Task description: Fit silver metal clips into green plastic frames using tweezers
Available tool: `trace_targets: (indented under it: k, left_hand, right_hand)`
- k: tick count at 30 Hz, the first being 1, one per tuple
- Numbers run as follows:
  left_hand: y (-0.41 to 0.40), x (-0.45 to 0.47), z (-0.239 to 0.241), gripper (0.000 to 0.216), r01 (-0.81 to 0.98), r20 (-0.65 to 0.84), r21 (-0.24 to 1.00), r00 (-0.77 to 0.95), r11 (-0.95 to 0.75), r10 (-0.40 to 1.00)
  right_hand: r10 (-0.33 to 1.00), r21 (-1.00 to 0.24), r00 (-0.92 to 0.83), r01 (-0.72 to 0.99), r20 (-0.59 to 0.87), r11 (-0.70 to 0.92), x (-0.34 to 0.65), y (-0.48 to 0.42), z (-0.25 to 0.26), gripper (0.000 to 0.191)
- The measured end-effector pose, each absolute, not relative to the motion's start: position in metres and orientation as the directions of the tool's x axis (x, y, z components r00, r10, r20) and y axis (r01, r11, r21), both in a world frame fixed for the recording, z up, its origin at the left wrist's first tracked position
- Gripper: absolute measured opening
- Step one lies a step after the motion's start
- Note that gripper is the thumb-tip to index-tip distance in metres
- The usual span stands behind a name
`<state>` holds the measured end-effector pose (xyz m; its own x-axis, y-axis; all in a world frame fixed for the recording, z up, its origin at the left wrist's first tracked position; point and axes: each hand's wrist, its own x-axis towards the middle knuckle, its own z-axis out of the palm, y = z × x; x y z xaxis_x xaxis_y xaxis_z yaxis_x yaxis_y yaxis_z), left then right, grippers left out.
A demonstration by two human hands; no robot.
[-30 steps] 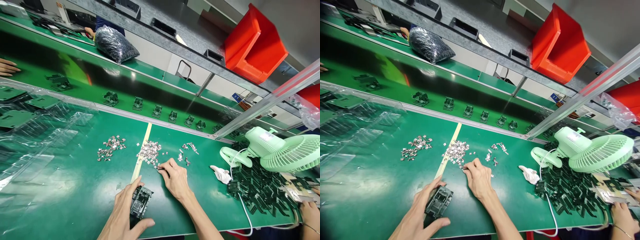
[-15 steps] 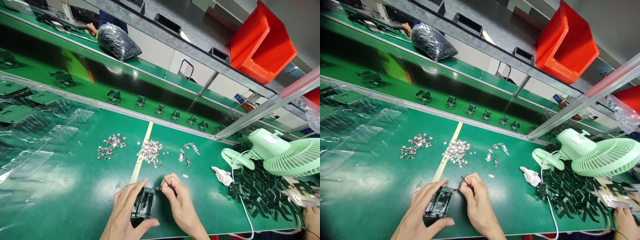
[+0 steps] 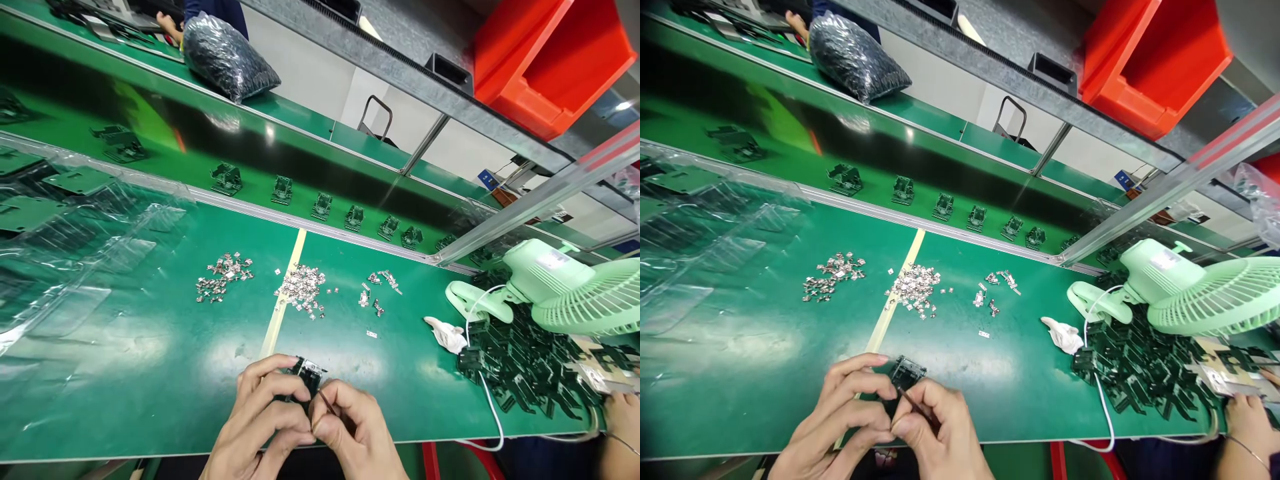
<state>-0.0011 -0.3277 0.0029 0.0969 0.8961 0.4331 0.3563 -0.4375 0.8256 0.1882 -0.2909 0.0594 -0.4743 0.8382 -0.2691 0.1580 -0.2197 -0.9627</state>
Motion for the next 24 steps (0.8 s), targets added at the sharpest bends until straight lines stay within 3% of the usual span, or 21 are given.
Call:
trace_targets:
  k: [5, 8, 9, 11, 12, 13, 17, 24]
  left_hand:
    - [-0.331, -0.009, 0.016, 0.027, 0.288, 0.430, 0.825, 0.239, -0.486, 0.871]
    - [-0.334, -0.012, 0.011, 0.012, 0.296, 0.399, 0.831, 0.273, -0.471, 0.875]
    - [-0.335, -0.011, 0.006, 0.019, 0.328, 0.353, 0.846, 0.248, -0.421, 0.902]
    - [-0.333, -0.007, -0.007, 0.081, 0.399, 0.220, 0.878, 0.153, -0.264, 0.963]
    - [-0.332, -0.003, -0.014, 0.101, 0.418, 0.158, 0.888, 0.110, -0.190, 0.981]
    - [-0.330, 0.000, -0.020, 0.109, 0.425, 0.111, 0.895, 0.085, -0.137, 0.990]
    - [-0.326, 0.012, -0.024, 0.085, 0.386, 0.014, 0.921, 0.121, -0.060, 0.993]
    - [-0.326, 0.014, -0.012, 0.080, 0.374, 0.078, 0.918, 0.161, -0.134, 0.984]
  right_hand:
    - [0.649, -0.845, -0.594, 0.103, -0.475, -0.524, 0.197, -0.297, 0.059, 0.041]
    - [0.670, -0.887, -0.583, 0.265, -0.460, -0.379, 0.204, -0.301, 0.057, 0.033]
    - [0.725, -0.909, -0.557, 0.327, -0.406, -0.258, 0.205, -0.302, 0.056, 0.028]
    - [0.843, -0.915, -0.484, 0.403, -0.235, -0.024, 0.206, -0.301, 0.055, 0.020]
    - [0.884, -0.908, -0.441, 0.416, -0.158, 0.046, 0.205, -0.299, 0.053, 0.017]
    - [0.912, -0.903, -0.397, 0.422, -0.101, 0.084, 0.204, -0.297, 0.051, 0.015]
    - [0.936, -0.859, -0.346, 0.497, -0.068, 0.122, 0.199, -0.293, 0.044, 0.012]
    - [0.930, -0.792, -0.366, 0.578, -0.037, 0.196, 0.198, -0.293, 0.043, 0.011]
